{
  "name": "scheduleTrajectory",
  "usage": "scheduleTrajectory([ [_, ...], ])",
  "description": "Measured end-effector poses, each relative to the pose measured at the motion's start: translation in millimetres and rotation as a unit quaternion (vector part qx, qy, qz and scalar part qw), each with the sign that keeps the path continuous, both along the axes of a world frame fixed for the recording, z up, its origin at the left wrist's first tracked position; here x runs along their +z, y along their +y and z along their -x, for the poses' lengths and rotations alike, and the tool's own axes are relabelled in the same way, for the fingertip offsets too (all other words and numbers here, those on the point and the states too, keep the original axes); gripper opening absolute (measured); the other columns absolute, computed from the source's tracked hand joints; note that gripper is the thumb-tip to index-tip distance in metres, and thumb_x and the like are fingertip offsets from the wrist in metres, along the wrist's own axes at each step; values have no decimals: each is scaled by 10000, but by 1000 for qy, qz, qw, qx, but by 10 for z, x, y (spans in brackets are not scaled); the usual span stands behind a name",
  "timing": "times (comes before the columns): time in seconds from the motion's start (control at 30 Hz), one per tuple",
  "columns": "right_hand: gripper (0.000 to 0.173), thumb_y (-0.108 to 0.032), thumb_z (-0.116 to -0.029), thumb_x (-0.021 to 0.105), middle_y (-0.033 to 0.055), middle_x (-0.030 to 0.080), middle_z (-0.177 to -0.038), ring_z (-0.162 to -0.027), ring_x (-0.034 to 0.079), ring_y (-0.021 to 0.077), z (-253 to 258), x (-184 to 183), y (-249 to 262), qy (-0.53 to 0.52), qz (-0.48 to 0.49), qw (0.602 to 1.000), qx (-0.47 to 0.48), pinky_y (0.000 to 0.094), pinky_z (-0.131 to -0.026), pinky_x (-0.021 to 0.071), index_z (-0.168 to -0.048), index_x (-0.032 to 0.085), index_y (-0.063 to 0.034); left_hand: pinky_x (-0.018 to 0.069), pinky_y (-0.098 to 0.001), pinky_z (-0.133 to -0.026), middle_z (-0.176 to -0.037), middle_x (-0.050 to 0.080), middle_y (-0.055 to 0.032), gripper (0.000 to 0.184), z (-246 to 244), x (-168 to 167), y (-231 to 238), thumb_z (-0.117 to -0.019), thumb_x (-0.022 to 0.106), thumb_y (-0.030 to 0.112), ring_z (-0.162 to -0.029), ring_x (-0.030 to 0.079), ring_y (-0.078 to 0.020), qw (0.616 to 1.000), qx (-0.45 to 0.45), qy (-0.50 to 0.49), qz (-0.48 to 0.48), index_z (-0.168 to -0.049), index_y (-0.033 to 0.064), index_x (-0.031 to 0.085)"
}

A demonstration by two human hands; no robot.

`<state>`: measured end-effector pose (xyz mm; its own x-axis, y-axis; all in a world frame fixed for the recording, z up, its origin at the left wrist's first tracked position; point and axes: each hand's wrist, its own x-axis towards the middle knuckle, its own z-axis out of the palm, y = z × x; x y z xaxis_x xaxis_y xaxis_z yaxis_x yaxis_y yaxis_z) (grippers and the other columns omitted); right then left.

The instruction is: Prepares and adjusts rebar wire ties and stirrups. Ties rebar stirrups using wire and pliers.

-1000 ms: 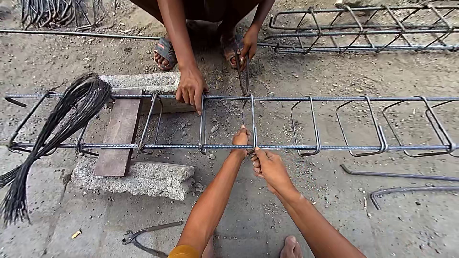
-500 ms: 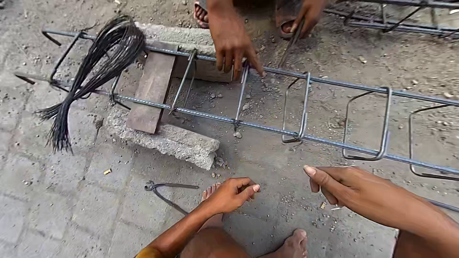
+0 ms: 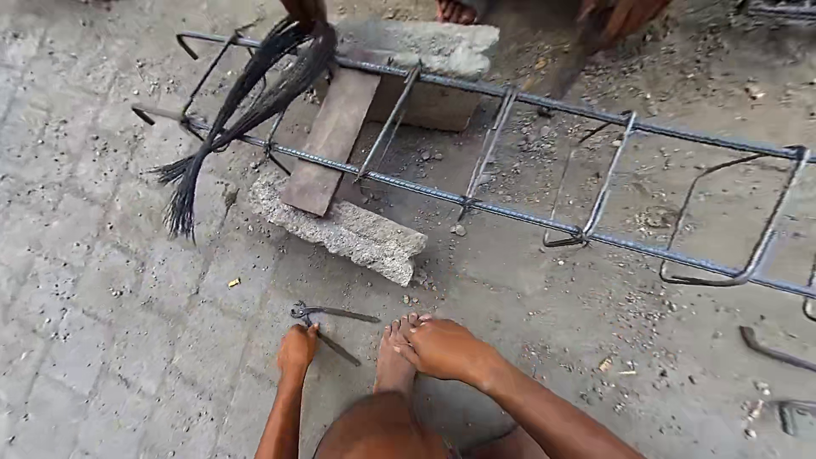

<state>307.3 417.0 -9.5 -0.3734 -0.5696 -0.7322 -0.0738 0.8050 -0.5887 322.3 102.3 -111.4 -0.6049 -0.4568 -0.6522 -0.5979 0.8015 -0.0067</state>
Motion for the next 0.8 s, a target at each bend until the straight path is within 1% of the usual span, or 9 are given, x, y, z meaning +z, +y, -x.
scheduleTrajectory([
  [0.13,517,-403,-1107,401,266,614,-1280,-1221,596,438,78,44,-11,49,34,997,-44,620,-982,471,-1325,567,35,487,-688,-926,-1054,714,-287,447,41,-83,27,-1022,599,385,-1059,678,-467,999,-3,26,-31,-1005,-39,738],
  [0.2,522,-399,-1108,404,271,601,-1311,-1254,576,435,130,112,10,82,45,994,-60,610,-1012,459,-1348,556,40,533,-596,-871,-981,720,-262,449,-4,-95,30,-1019,621,350,-944,705,-380,993,77,72,-60,-987,-88,717],
  [0.27,530,-396,-1110,404,270,575,-1365,-1309,538,430,193,210,51,112,59,990,-65,600,-1055,431,-1382,536,39,586,-363,-670,-894,727,-155,413,-52,-116,62,-1076,514,292,-697,693,-167,962,195,158,-109,-1107,-102,632],
  [0.4,524,-395,-1108,412,258,560,-1392,-1345,510,413,245,413,124,162,114,977,-81,579,-1096,400,-1374,550,35,469,-421,-709,-962,598,-212,424,-81,60,24,-1114,397,261,-729,507,-213,927,218,292,-86,-1326,-79,536],
  [0.53,538,-412,-1092,451,242,524,-1440,-1365,488,400,259,662,249,210,161,958,-113,561,-1102,399,-1400,537,22,442,-255,-697,-804,524,-99,452,-135,1459,622,-1142,274,223,-667,463,-80,957,11,276,-89,-1170,-126,562],
  [0.6,666,-487,-1046,533,230,420,-1551,-1442,401,401,279,751,333,228,193,943,-149,566,-1149,359,-1513,434,-23,411,-164,-580,-678,465,7,396,-232,1729,633,-1115,330,206,-562,433,4,891,-101,415,-150,-989,-81,572],
  [0.7,1010,-609,-915,679,194,204,-1686,-1540,243,380,313,861,507,228,233,929,-174,554,-1217,267,-1651,185,-124,368,-98,-484,-606,442,178,321,-160,2252,951,-1103,333,271,-486,395,77,804,-162,471,-324,-904,164,562],
  [0.73,1029,-616,-906,687,194,219,-1682,-1537,256,375,319,926,593,219,249,928,-170,556,-1218,270,-1655,174,-131,360,-93,-463,-591,451,194,328,-107,2391,1162,-1111,349,308,-469,392,78,779,-155,470,-385,-887,226,573],
  [0.8,781,-550,-988,613,212,503,-1489,-1358,511,357,287,1124,832,202,274,928,-150,561,-1108,412,-1561,379,-73,334,-99,-427,-561,424,180,345,36,2518,1590,-1112,356,335,-434,359,65,737,-137,454,-481,-855,253,570],
])
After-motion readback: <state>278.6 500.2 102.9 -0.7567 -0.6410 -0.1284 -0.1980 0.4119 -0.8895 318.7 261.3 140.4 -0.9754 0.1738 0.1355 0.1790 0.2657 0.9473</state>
